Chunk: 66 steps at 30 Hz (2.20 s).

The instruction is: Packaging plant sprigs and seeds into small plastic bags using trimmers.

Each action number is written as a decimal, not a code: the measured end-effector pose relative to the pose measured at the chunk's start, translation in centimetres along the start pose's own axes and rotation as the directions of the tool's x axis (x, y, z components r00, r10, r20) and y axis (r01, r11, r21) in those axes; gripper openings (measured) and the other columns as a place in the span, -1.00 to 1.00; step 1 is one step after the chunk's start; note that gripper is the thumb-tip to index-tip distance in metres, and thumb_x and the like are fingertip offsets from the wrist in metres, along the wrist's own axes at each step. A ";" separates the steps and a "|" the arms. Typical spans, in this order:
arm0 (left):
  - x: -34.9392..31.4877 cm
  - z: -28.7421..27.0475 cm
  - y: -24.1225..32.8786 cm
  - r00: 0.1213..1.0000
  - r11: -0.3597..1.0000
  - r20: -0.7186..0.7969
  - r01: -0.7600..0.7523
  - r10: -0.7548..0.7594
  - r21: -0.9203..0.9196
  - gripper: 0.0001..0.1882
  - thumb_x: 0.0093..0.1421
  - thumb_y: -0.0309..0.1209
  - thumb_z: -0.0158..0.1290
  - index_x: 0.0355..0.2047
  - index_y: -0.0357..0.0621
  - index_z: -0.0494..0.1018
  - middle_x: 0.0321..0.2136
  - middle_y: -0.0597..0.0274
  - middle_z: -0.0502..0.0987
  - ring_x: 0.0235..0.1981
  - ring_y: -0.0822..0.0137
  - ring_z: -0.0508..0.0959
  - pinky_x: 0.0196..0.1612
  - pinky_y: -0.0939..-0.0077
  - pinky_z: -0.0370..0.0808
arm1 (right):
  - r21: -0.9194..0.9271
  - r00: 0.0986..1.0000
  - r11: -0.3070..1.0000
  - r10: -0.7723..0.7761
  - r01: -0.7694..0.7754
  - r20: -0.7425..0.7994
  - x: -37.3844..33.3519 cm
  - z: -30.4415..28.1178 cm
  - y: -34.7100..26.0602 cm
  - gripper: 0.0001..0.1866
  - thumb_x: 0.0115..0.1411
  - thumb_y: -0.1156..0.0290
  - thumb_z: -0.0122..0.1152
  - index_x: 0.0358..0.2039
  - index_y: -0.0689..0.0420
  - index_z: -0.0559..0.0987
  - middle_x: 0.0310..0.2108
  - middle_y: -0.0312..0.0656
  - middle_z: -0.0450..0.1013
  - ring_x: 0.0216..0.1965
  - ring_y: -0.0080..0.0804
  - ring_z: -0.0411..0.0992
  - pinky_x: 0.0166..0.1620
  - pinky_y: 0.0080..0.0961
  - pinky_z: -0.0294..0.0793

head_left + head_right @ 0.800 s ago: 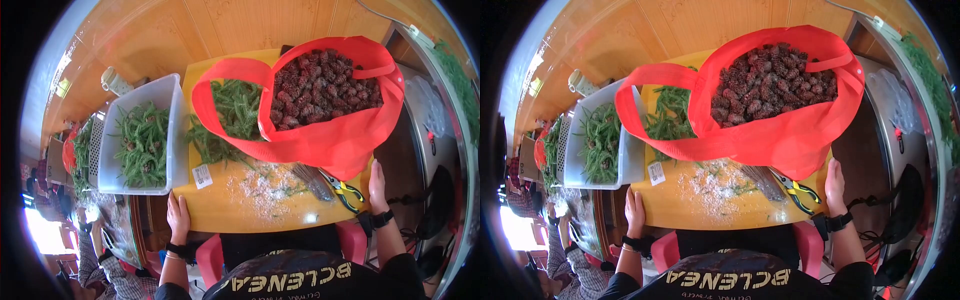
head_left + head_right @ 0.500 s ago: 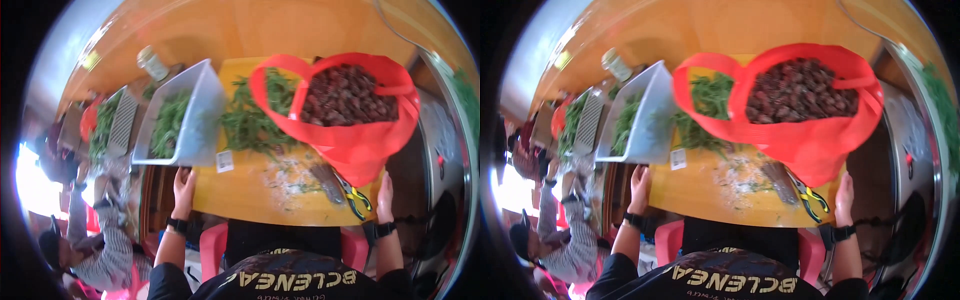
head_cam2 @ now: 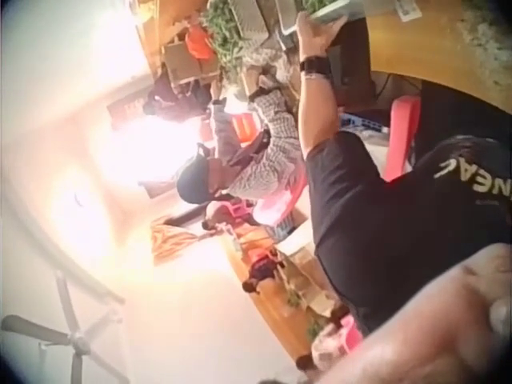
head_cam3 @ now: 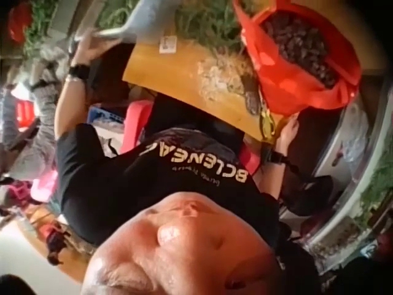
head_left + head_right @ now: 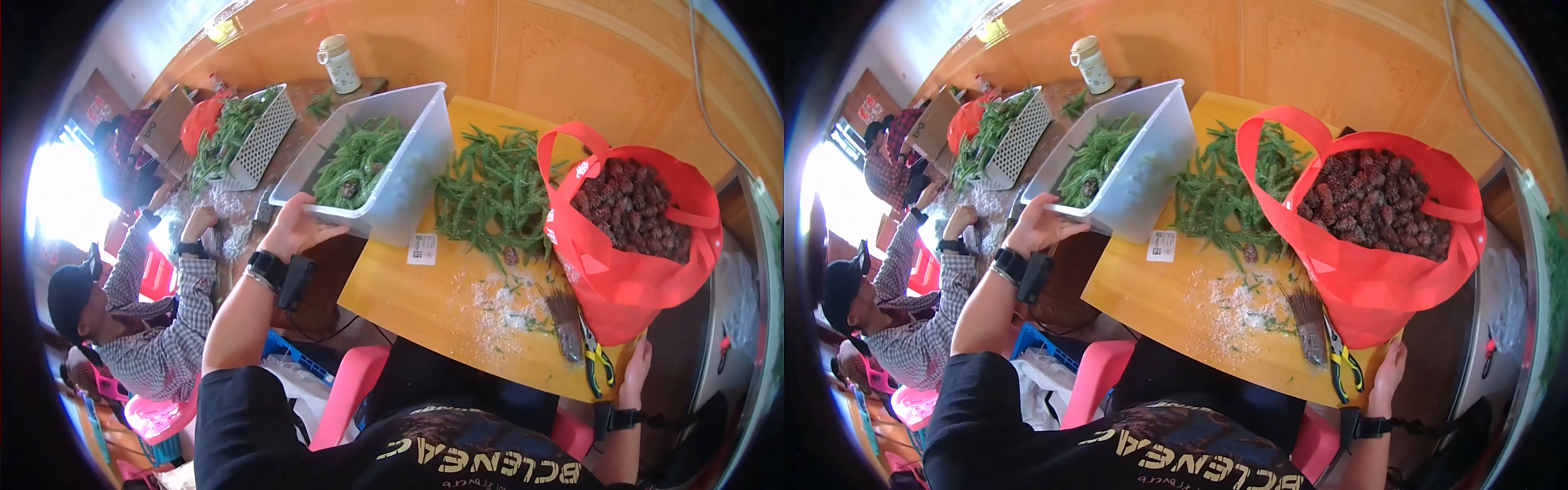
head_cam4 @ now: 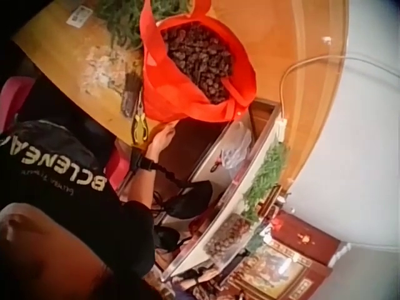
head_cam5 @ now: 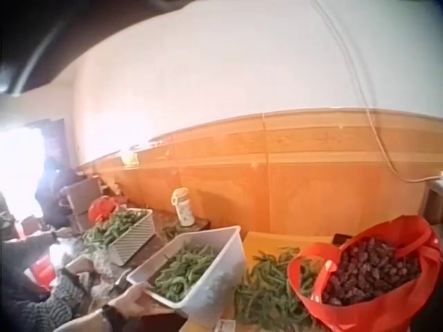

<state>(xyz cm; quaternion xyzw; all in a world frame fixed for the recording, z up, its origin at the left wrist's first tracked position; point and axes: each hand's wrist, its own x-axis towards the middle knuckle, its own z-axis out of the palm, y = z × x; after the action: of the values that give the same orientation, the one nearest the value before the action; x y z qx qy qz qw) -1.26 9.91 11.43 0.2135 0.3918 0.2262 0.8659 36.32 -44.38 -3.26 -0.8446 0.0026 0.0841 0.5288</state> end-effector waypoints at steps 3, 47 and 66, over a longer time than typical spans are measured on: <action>-0.7 0.8 -0.3 0.989 0.985 0.023 -0.148 0.147 0.088 -0.48 0.10 -0.41 -0.24 0.07 -0.39 0.07 0.06 -0.21 0.22 0.09 -0.17 0.24 0.12 -0.20 0.13 | -0.015 1.000 1.000 -0.004 0.004 -0.015 -1.0 0.2 -1.3 -0.47 0.25 0.08 -0.11 0.01 0.30 0.32 -0.02 -0.12 0.31 0.01 -0.36 0.23 0.08 -0.51 0.13; -6.0 0.1 -5.7 0.809 0.834 -0.221 -0.496 0.545 0.240 -0.02 0.03 0.09 0.05 0.23 -0.22 -0.18 0.17 -0.02 0.00 0.19 0.10 0.07 0.13 0.05 0.15 | 0.069 0.999 0.997 0.034 -0.033 -0.012 -0.3 0.0 -0.1 -0.44 0.25 0.05 -0.12 0.03 0.30 0.31 -0.01 -0.09 0.31 0.03 -0.37 0.23 0.09 -0.52 0.13; -7.6 24.9 -16.6 0.081 -0.261 0.991 -0.964 -0.102 0.052 -0.45 0.03 -0.35 0.11 0.02 -0.27 0.25 -0.03 -0.03 0.34 0.01 0.07 0.33 0.10 0.29 0.20 | -0.314 0.673 0.617 -0.523 0.722 0.522 -8.0 -11.4 -24.9 -0.61 0.08 0.46 0.06 -0.04 0.21 0.38 -0.16 -0.16 0.40 -0.14 -0.42 0.36 -0.11 -0.52 0.33</action>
<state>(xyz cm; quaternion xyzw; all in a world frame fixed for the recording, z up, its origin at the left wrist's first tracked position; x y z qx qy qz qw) 17.22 -12.50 21.77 0.9142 -0.1910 0.2093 0.2897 32.35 -44.23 25.01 -0.8619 -0.4212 0.0507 0.2776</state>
